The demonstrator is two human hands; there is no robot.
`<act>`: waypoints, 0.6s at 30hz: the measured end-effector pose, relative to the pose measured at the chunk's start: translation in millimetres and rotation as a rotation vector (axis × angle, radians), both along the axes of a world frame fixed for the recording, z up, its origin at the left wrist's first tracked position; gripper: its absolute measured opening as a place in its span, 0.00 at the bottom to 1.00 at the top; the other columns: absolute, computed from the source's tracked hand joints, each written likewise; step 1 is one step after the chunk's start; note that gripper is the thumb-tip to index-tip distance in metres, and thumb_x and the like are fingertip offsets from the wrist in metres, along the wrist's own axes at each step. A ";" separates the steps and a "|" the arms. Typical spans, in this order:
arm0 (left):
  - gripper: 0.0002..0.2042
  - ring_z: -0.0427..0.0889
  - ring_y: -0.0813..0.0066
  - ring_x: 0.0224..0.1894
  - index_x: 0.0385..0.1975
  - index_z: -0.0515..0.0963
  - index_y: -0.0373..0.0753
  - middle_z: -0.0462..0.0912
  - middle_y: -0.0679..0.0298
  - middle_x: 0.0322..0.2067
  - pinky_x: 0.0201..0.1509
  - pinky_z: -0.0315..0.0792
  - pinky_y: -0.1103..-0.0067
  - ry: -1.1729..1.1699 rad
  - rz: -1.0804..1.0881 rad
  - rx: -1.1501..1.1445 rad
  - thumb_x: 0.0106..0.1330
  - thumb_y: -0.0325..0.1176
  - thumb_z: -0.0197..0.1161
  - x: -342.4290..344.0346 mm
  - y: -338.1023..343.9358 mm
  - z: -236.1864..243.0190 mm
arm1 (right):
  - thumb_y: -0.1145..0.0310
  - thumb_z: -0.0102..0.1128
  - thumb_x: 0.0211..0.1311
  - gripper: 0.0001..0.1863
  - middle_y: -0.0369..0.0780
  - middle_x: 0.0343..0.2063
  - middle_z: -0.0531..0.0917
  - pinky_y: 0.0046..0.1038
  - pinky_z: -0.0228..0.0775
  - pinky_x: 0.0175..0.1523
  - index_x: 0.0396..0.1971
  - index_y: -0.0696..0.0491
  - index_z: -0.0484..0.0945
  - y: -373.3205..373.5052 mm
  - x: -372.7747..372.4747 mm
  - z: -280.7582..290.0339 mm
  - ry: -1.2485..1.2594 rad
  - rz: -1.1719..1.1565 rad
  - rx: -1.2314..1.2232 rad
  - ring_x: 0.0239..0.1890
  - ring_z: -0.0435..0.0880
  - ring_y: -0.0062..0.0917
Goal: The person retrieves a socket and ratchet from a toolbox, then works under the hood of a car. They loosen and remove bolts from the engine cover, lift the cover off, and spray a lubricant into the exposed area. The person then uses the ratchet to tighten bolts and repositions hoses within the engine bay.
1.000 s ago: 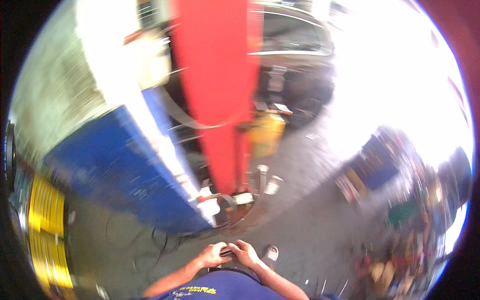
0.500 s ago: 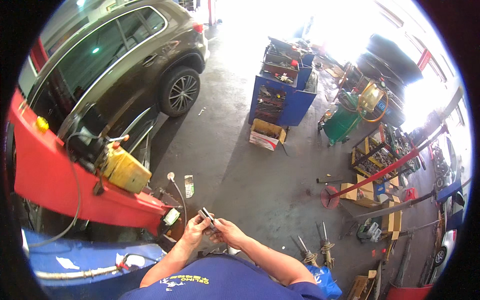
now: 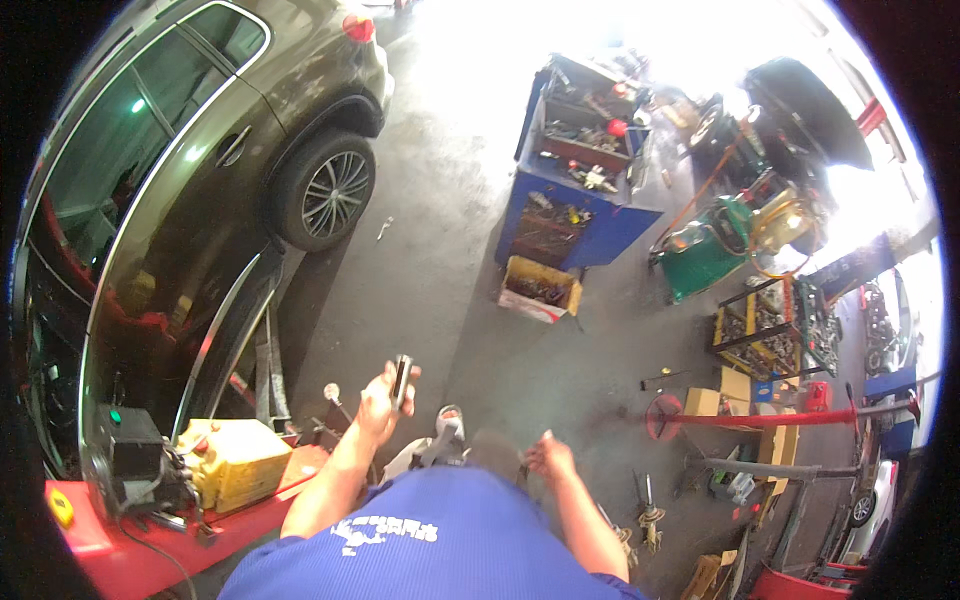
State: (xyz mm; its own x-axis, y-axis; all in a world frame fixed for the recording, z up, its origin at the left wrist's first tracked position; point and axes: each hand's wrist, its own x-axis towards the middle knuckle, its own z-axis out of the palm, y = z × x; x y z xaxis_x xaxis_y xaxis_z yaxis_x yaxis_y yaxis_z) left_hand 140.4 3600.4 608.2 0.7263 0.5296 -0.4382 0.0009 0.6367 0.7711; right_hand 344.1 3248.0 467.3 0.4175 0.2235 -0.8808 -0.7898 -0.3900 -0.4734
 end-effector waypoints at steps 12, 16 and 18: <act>0.22 0.71 0.83 0.20 0.47 0.82 0.37 0.77 0.70 0.22 0.24 0.65 0.82 0.385 0.075 0.218 0.81 0.53 0.53 210.5 308.2 -19.8 | 0.43 0.55 0.79 0.27 0.44 0.35 0.87 0.32 0.79 0.38 0.48 0.57 0.78 401.1 243.4 -29.1 0.004 0.044 0.202 0.33 0.85 0.29; 0.13 0.73 0.86 0.22 0.39 0.84 0.40 0.78 0.71 0.22 0.27 0.67 0.83 0.607 0.105 0.224 0.71 0.45 0.70 280.8 393.1 -9.3 | 0.54 0.60 0.77 0.18 0.39 0.36 0.88 0.25 0.78 0.37 0.49 0.55 0.80 572.7 325.8 21.8 -0.029 0.431 0.308 0.32 0.85 0.21; 0.16 0.79 0.80 0.29 0.38 0.83 0.38 0.83 0.69 0.26 0.36 0.74 0.77 0.654 0.064 0.479 0.65 0.45 0.76 318.1 445.5 -4.9 | 0.53 0.58 0.79 0.19 0.42 0.37 0.88 0.28 0.80 0.42 0.48 0.56 0.81 653.9 367.6 45.3 -0.150 0.644 0.291 0.35 0.85 0.23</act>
